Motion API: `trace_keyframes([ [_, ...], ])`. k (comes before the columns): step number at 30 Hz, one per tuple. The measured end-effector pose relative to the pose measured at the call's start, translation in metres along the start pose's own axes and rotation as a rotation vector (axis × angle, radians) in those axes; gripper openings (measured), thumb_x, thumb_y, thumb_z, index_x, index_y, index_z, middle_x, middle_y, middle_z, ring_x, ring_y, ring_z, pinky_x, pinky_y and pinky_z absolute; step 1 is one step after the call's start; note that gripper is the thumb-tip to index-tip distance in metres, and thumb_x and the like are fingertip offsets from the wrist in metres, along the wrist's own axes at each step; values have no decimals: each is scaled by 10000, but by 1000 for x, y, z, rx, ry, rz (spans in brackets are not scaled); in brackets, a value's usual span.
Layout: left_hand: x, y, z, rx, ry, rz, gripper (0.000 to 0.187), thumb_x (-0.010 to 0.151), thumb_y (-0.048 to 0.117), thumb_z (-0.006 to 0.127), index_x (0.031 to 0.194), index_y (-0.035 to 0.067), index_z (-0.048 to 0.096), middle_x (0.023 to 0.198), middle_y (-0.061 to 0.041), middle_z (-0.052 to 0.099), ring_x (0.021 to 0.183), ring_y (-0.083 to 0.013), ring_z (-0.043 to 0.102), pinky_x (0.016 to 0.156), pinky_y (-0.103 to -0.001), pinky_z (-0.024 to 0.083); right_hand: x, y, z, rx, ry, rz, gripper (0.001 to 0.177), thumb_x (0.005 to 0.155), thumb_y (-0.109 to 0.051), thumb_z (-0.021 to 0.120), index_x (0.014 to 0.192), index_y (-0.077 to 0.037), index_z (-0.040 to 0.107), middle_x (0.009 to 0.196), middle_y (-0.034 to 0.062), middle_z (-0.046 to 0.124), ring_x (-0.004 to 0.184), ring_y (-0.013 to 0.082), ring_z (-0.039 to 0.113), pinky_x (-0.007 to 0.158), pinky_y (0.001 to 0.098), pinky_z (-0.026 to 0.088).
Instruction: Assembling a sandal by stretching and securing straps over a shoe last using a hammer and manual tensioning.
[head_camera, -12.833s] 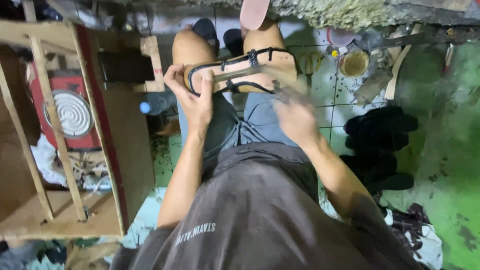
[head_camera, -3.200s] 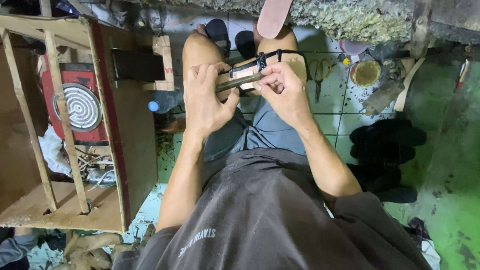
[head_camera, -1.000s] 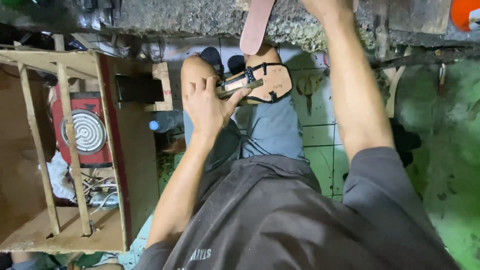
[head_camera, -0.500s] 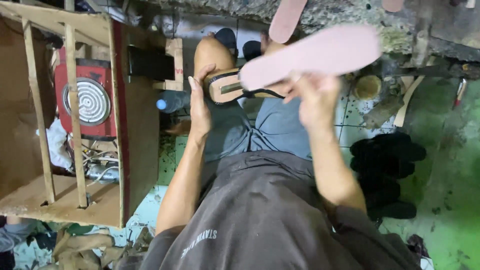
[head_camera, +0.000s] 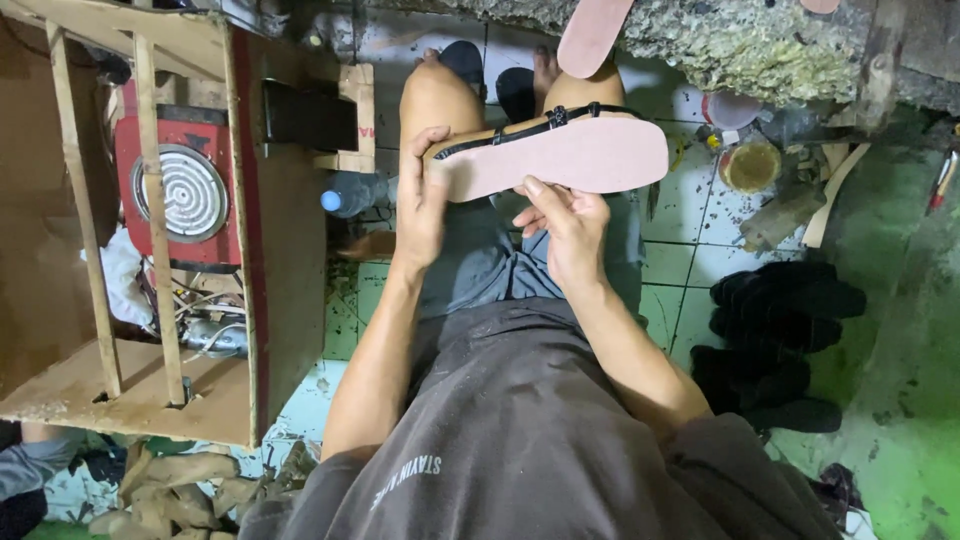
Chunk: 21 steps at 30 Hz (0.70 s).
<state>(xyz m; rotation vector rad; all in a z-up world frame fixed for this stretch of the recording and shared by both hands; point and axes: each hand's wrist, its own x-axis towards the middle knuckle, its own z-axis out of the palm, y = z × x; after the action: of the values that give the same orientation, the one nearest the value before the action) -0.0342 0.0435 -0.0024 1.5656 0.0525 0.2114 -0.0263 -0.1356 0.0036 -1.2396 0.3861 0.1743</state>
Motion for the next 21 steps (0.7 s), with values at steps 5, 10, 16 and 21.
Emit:
trace_keyframes([
  [5, 2, 0, 6, 136, 101, -15, 397, 982, 176, 706, 1314, 53, 528, 1221, -144, 618, 1207, -262, 600, 1115, -449, 390, 1, -7, 3, 2, 4, 43, 270, 858, -141, 795, 969, 53, 642, 868, 212, 747, 526, 215, 706, 420, 264, 559],
  [10, 3, -10, 8, 162, 127, 25, 362, 970, 186, 715, 1252, 37, 544, 1162, -149, 618, 1155, -274, 618, 1072, -433, 414, -1, -18, -4, -86, -11, 61, 292, 865, -200, 803, 945, 44, 664, 841, 213, 748, 521, 216, 708, 409, 271, 551],
  [16, -1, -11, 15, 182, 179, 65, 422, 962, 171, 741, 1282, 56, 491, 1207, -133, 579, 1207, -243, 551, 1124, -444, 350, 18, -31, -58, -111, 147, 30, 310, 973, -319, 689, 958, -25, 590, 663, 127, 668, 451, 143, 617, 372, 232, 492],
  [21, -1, -17, 14, 244, 149, 130, 461, 964, 166, 745, 1304, 47, 458, 1221, -150, 565, 1227, -290, 544, 1131, -454, 338, 37, -25, -95, -178, 211, -93, 263, 973, -245, 748, 886, -30, 624, 583, 90, 583, 425, 112, 556, 384, 231, 469],
])
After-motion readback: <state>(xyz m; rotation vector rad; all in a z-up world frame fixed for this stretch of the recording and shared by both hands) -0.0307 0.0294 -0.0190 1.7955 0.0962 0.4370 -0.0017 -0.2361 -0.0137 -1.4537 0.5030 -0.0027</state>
